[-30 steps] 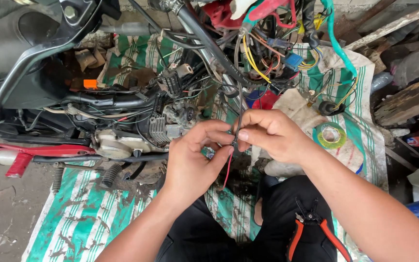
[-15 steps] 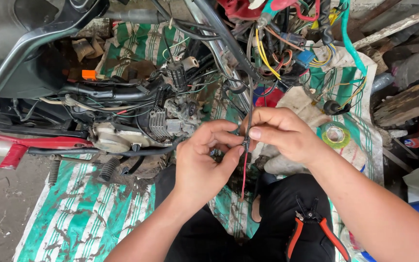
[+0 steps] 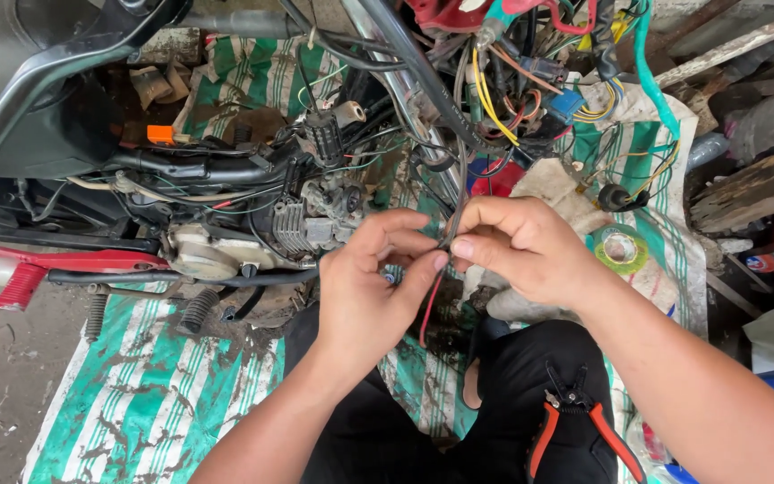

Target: Repairing and taping electrical wiring on a motorcycle

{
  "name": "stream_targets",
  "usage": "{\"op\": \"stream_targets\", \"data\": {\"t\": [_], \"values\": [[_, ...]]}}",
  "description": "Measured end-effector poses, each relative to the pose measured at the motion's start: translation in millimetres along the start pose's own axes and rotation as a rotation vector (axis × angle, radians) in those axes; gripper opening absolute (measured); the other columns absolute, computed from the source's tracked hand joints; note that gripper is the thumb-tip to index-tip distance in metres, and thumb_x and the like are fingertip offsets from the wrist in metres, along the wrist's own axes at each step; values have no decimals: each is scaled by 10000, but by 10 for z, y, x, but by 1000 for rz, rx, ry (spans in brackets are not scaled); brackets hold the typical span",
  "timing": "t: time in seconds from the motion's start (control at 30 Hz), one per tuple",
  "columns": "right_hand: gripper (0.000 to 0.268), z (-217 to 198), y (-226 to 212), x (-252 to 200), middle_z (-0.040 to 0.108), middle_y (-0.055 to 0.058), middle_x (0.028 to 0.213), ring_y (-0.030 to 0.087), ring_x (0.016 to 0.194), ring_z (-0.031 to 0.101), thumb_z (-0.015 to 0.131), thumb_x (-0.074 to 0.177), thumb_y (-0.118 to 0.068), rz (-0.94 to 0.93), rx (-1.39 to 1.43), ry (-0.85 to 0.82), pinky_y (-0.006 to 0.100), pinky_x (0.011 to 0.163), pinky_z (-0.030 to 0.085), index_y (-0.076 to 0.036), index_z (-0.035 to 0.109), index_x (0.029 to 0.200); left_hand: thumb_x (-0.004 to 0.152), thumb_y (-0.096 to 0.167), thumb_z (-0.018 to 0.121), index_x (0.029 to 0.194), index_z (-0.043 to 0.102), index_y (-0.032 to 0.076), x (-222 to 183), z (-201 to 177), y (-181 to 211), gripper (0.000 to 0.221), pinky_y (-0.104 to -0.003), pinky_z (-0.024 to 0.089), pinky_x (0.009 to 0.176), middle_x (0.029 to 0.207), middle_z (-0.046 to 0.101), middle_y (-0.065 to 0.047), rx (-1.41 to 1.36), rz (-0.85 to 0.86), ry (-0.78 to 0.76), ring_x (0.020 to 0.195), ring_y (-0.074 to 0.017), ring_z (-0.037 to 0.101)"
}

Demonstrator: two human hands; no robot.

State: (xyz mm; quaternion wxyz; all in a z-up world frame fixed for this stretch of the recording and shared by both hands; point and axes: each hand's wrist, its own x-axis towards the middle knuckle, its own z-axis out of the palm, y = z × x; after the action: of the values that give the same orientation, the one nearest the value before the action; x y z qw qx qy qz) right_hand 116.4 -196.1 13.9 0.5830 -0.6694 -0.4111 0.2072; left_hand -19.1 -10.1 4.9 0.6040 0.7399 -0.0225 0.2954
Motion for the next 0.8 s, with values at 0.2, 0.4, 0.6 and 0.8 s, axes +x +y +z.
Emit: {"op": "stream_targets", "data": {"t": [0.2,0.4,0.6,0.8], "values": [[154,-47,37,-19,801,127,752,142,773,759,754,1035,-123,38,14,-46,367,757,672,17,788,981,986,-6,794,1270,717,-9,44,-46,-238,294,-369,716,806,985,854,-158,-261,-147,-74,898,-207,835],[178,-57,54,-35,799,128,761,155,791,765,748,1041,-125,50,32,-41,370,777,663,24,782,951,1048,-24,723,1294,693,-50,26,9,-396,249,-357,696,784,974,823,-218,-533,-255,-134,885,-242,816],[170,-79,2,-47,801,143,759,167,801,772,748,1039,-115,42,40,-42,377,778,667,23,781,946,1067,-18,682,1316,682,-55,25,13,-378,252,-322,683,780,1023,806,-219,-665,-344,-133,898,-235,814],[170,-80,21,-52,810,137,754,158,797,778,751,1036,-117,35,26,-49,362,766,660,23,783,946,1069,4,686,1290,707,-62,36,-27,-249,232,-327,688,781,1014,811,-214,-648,-343,-120,898,-253,825]]}}
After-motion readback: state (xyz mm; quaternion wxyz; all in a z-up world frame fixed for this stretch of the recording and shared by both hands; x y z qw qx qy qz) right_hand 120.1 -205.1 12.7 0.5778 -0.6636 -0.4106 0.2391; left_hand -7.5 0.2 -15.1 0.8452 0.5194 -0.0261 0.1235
